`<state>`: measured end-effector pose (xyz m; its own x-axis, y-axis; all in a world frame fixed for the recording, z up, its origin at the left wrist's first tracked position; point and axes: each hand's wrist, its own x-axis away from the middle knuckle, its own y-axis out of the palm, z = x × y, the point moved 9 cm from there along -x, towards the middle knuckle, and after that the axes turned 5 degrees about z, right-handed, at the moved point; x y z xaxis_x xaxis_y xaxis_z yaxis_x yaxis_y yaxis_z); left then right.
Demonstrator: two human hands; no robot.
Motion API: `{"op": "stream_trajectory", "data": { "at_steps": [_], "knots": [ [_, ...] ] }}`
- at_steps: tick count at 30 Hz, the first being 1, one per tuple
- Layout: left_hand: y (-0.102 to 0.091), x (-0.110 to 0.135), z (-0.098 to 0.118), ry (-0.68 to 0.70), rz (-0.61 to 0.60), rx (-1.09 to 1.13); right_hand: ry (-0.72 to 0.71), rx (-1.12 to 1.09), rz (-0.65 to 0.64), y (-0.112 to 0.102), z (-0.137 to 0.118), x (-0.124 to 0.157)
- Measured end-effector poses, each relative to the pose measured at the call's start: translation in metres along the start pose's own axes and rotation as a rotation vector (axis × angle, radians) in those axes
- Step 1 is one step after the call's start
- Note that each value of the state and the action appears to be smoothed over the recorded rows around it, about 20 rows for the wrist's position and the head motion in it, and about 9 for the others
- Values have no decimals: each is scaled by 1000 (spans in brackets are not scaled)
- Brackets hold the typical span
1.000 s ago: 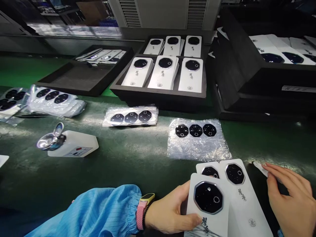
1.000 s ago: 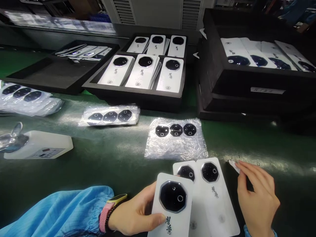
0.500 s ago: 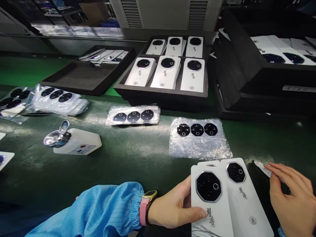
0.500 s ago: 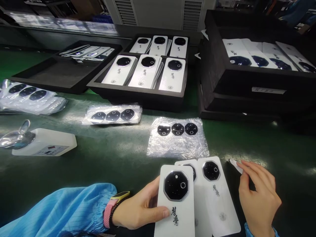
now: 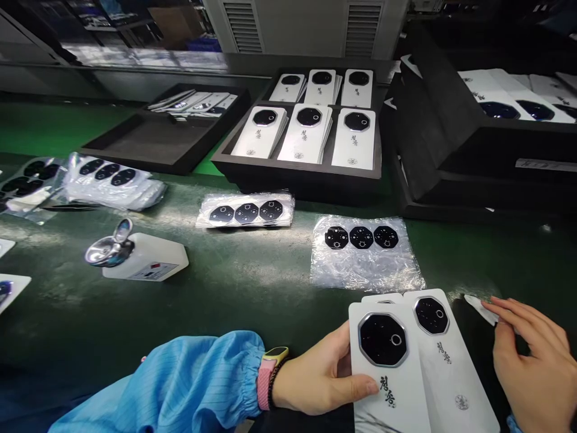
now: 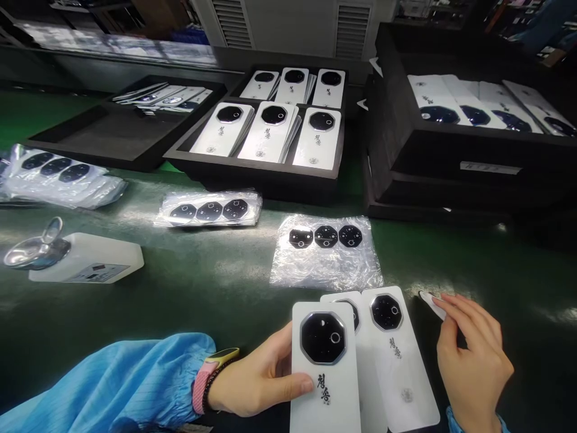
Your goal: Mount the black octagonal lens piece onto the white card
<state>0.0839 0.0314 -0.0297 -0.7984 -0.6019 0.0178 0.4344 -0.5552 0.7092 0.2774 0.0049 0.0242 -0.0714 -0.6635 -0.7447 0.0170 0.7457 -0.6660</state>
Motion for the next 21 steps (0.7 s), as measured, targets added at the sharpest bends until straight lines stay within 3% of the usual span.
{"op": "stream_trajectory", "data": {
  "at_steps": [21],
  "knots": [
    [-7, 1, -6, -33, 53, -119, 44, 14, -46, 3, 1, -1]
  ]
}}
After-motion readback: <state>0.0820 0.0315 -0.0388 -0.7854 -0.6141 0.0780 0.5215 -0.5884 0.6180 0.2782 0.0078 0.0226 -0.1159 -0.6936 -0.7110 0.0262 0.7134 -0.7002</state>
